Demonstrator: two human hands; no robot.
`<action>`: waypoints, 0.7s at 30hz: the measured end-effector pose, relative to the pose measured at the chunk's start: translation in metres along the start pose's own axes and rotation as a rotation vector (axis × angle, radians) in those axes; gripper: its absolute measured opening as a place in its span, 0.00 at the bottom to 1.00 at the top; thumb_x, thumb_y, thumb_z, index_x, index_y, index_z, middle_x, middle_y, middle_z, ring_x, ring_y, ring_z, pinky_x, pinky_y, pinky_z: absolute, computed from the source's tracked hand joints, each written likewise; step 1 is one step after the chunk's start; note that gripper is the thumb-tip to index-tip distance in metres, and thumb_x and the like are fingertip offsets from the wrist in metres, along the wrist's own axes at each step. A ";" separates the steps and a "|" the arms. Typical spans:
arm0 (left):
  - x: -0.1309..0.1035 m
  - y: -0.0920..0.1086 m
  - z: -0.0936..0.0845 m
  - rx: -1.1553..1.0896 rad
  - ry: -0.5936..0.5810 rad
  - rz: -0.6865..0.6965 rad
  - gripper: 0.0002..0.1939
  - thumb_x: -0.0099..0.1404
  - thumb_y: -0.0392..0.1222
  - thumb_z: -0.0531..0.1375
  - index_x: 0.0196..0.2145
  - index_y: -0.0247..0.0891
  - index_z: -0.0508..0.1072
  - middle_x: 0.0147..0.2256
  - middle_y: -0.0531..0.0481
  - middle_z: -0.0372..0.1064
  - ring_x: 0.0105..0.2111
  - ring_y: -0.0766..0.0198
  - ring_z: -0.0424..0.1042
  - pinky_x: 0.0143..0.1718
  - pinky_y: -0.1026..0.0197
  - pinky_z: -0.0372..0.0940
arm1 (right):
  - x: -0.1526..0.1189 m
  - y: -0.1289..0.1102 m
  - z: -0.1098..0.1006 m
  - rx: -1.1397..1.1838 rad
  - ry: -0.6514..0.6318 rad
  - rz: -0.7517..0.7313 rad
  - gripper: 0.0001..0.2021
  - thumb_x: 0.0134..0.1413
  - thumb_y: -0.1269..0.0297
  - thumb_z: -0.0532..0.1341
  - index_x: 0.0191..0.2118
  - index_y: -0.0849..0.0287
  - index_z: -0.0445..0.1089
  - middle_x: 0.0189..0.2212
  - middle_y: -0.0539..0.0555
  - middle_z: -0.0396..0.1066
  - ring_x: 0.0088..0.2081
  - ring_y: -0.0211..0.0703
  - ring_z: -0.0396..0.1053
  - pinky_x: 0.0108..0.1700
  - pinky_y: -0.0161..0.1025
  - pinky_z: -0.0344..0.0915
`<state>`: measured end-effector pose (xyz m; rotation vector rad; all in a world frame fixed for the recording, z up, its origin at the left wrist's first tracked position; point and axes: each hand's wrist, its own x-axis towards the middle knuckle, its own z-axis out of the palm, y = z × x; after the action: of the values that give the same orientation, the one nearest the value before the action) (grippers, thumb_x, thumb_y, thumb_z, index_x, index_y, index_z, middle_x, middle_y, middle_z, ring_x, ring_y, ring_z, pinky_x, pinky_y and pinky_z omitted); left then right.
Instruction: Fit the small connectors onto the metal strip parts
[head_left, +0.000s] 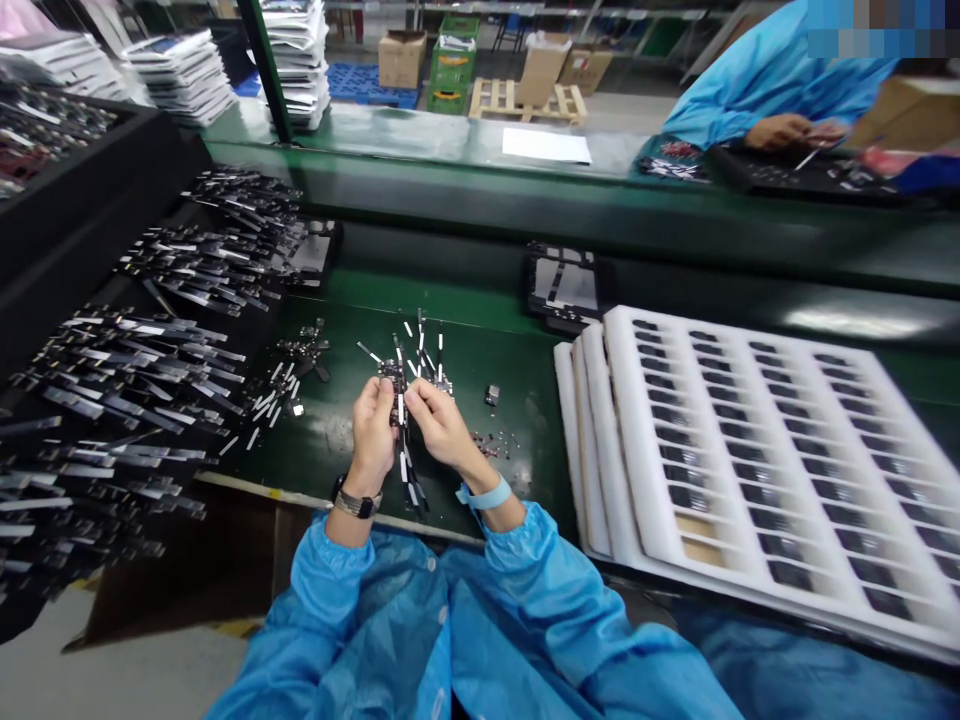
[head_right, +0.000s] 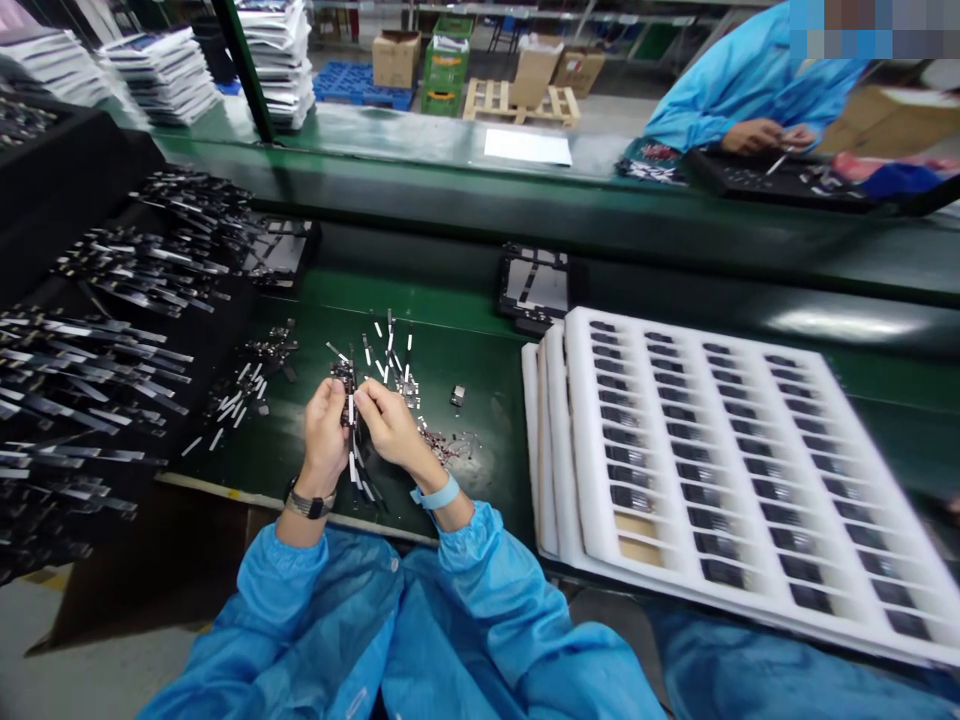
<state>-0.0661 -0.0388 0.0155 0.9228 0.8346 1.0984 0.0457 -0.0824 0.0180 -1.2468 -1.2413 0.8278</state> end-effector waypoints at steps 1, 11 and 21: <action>0.000 0.001 0.001 -0.020 -0.002 -0.020 0.29 0.62 0.67 0.71 0.32 0.39 0.67 0.27 0.58 0.60 0.24 0.71 0.57 0.25 0.68 0.57 | -0.001 -0.001 0.000 0.012 0.001 0.006 0.27 0.73 0.36 0.54 0.31 0.53 0.58 0.26 0.47 0.57 0.28 0.41 0.54 0.34 0.41 0.55; 0.003 0.002 -0.005 -0.026 -0.018 -0.080 0.29 0.60 0.66 0.73 0.32 0.38 0.68 0.25 0.59 0.59 0.22 0.73 0.56 0.22 0.69 0.52 | 0.006 0.009 -0.003 0.055 -0.037 0.047 0.28 0.71 0.34 0.56 0.29 0.53 0.58 0.26 0.47 0.56 0.29 0.40 0.54 0.32 0.40 0.53; 0.002 -0.002 -0.004 -0.174 -0.125 -0.268 0.29 0.56 0.63 0.76 0.35 0.38 0.71 0.19 0.63 0.55 0.14 0.76 0.50 0.15 0.68 0.44 | 0.005 0.010 -0.004 0.203 -0.035 0.113 0.29 0.65 0.30 0.60 0.30 0.52 0.59 0.25 0.46 0.52 0.27 0.40 0.51 0.30 0.40 0.51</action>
<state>-0.0691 -0.0367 0.0119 0.7038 0.7243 0.8568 0.0523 -0.0767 0.0096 -1.1501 -1.0922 1.0352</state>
